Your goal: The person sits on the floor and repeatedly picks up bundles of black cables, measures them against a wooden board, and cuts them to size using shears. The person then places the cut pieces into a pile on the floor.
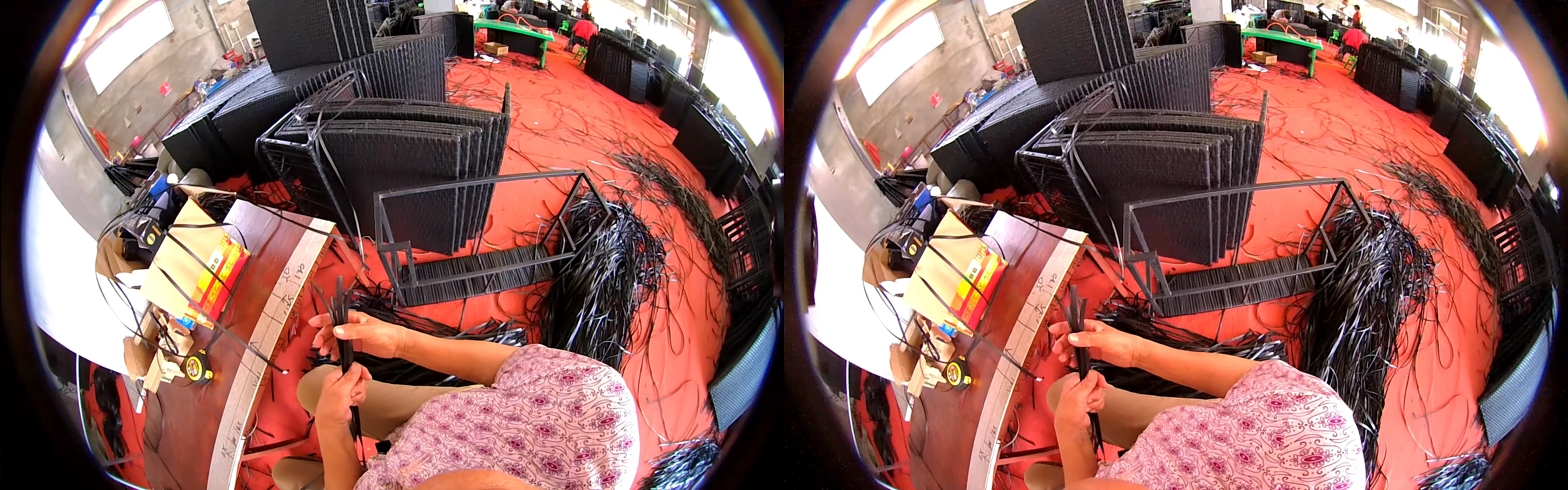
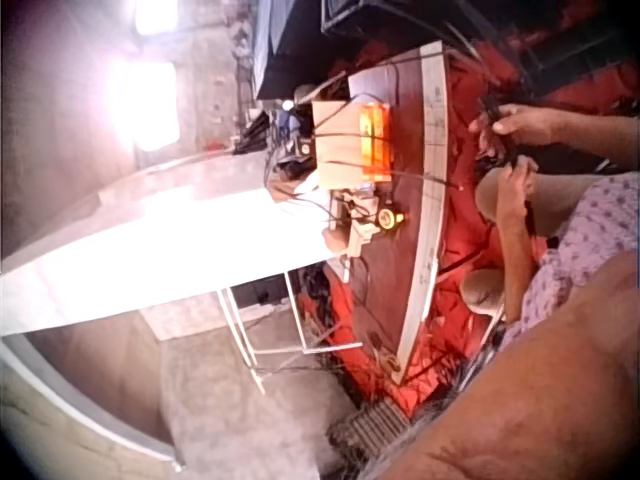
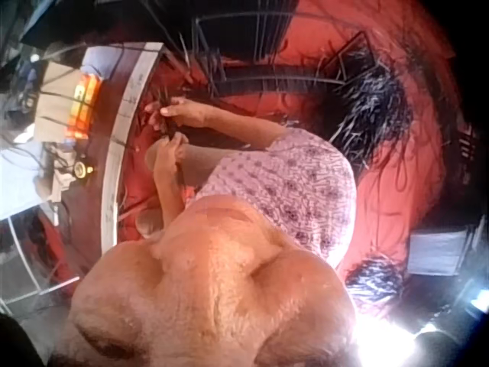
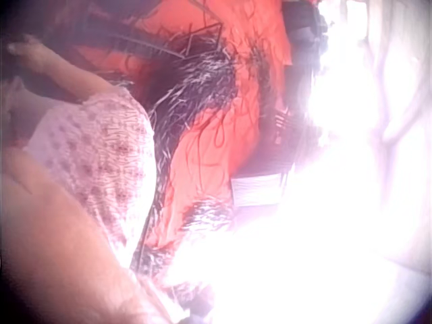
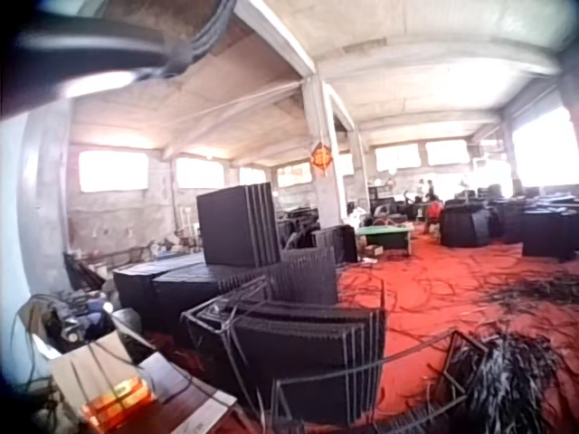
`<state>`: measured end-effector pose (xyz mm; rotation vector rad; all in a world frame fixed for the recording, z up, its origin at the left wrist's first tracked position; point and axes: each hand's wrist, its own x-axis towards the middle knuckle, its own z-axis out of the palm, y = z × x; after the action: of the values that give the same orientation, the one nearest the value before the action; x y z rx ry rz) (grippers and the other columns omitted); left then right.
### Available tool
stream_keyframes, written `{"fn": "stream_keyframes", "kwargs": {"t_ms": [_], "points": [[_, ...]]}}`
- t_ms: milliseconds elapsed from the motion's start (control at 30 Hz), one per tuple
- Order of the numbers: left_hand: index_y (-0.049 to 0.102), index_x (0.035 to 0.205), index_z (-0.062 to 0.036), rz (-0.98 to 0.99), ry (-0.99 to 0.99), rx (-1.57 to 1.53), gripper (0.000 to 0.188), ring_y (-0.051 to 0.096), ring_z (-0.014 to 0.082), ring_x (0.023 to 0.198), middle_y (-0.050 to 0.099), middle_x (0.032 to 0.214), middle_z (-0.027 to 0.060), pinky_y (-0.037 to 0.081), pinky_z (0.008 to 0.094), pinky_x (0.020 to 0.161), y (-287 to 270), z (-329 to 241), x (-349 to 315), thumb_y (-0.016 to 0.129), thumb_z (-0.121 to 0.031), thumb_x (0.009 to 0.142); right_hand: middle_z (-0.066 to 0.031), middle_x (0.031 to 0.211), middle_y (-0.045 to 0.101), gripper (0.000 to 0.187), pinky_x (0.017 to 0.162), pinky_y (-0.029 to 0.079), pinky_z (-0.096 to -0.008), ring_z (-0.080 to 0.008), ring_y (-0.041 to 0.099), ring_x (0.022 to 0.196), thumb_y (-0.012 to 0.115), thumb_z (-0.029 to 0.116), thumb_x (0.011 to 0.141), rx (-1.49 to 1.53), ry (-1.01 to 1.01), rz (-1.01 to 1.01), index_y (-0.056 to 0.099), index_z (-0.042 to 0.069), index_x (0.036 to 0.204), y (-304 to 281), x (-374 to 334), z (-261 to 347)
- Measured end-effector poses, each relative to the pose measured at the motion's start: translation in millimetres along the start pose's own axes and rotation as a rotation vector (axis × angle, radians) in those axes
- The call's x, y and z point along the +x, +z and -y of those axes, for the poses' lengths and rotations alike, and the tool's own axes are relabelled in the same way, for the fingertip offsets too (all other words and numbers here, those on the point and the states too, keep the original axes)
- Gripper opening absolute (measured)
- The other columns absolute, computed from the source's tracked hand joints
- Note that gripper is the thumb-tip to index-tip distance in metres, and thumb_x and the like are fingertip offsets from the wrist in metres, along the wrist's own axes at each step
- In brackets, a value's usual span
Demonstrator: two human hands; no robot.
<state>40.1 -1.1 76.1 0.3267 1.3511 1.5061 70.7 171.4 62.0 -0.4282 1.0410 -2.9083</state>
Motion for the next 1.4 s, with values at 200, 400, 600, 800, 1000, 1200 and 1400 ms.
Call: {"fn": "stream_keyframes", "kwargs": {"t_ms": [200,400,600,800,1000,1200,1400], "points": [[0.052,0.083,-0.0019,0.105,0.047,-0.175,0.032,0.024,0.0058,0.037,0.028,0.049,-0.0049,0.02,0.023,0.039,-5,-9,2,0.052,-0.031,0.095,-0.0109,0.113,0.058,0.05,0.091,0.047,-0.0369,-0.0216,0.057,0.105,0.054,0.028,0.094,0.164,0.05,0.078,0.04,0.005,0.136,6,10,6],[0.052,0.083,-0.0025,0.159,0.076,-0.303,0.03,0.023,0.0049,0.038,0.027,0.05,-0.0058,0.019,0.0225,0.04,-13,-4,-8,0.05,-0.029,0.096,-0.0096,0.107,0.059,0.041,0.089,0.047,-0.0363,-0.0214,0.058,0.098,0.053,0.028,0.094,0.088,0.081,0.079,0.047,0.003,0.127,19,19,-7],[0.052,0.082,-0.0039,0.245,0.167,-0.445,0.032,0.023,0.0055,0.038,0.027,0.049,-0.0055,0.018,0.0232,0.04,-30,7,-34,0.05,-0.033,0.095,-0.0094,0.103,0.061,0.038,0.088,0.047,-0.0355,-0.021,0.06,0.095,0.054,0.029,0.094,0.02,0.133,0.119,0.05,0.003,0.121,38,32,-28],[0.051,0.081,-0.0054,0.315,0.302,-0.522,0.032,0.02,0.0045,0.036,0.029,0.049,-0.0062,0.02,0.0231,0.039,-50,13,-62,0.05,-0.034,0.095,-0.0068,0.099,0.06,0.041,0.084,0.049,-0.0352,-0.0207,0.061,0.091,0.057,0.024,0.092,0.112,0.221,0.155,0.046,0.006,0.128,71,42,-47],[0.05,0.081,-0.0086,0.316,0.315,-0.521,0.032,0.019,0.0034,0.034,0.028,0.048,-0.0079,0.02,0.0223,0.037,-56,21,-76,0.044,-0.035,0.098,-0.0026,0.088,0.057,0.034,0.078,0.05,-0.037,-0.0215,0.061,0.085,0.06,0.026,0.09,0.291,0.282,0.211,0.053,0.007,0.117,79,53,-69],[0.05,0.08,-0.0088,0.332,0.29,-0.536,0.032,0.019,0.0032,0.034,0.028,0.048,-0.0081,0.019,0.0221,0.037,-51,20,-79,0.042,-0.034,0.099,-0.0062,0.094,0.061,0.023,0.075,0.052,-0.0371,-0.0224,0.062,0.082,0.062,0.026,0.089,0.335,0.272,0.121,0.056,0.009,0.105,81,48,-77],[0.049,0.082,-0.0072,0.388,0.255,-0.583,0.03,0.02,0.004,0.036,0.029,0.05,-0.0069,0.019,0.0227,0.04,-40,21,-71,0.044,-0.032,0.098,-0.0034,0.08,0.056,0.021,0.071,0.052,-0.0339,-0.0211,0.062,0.075,0.06,0.024,0.091,0.256,0.237,0.126,0.056,0.007,0.103,86,39,-56]]}}
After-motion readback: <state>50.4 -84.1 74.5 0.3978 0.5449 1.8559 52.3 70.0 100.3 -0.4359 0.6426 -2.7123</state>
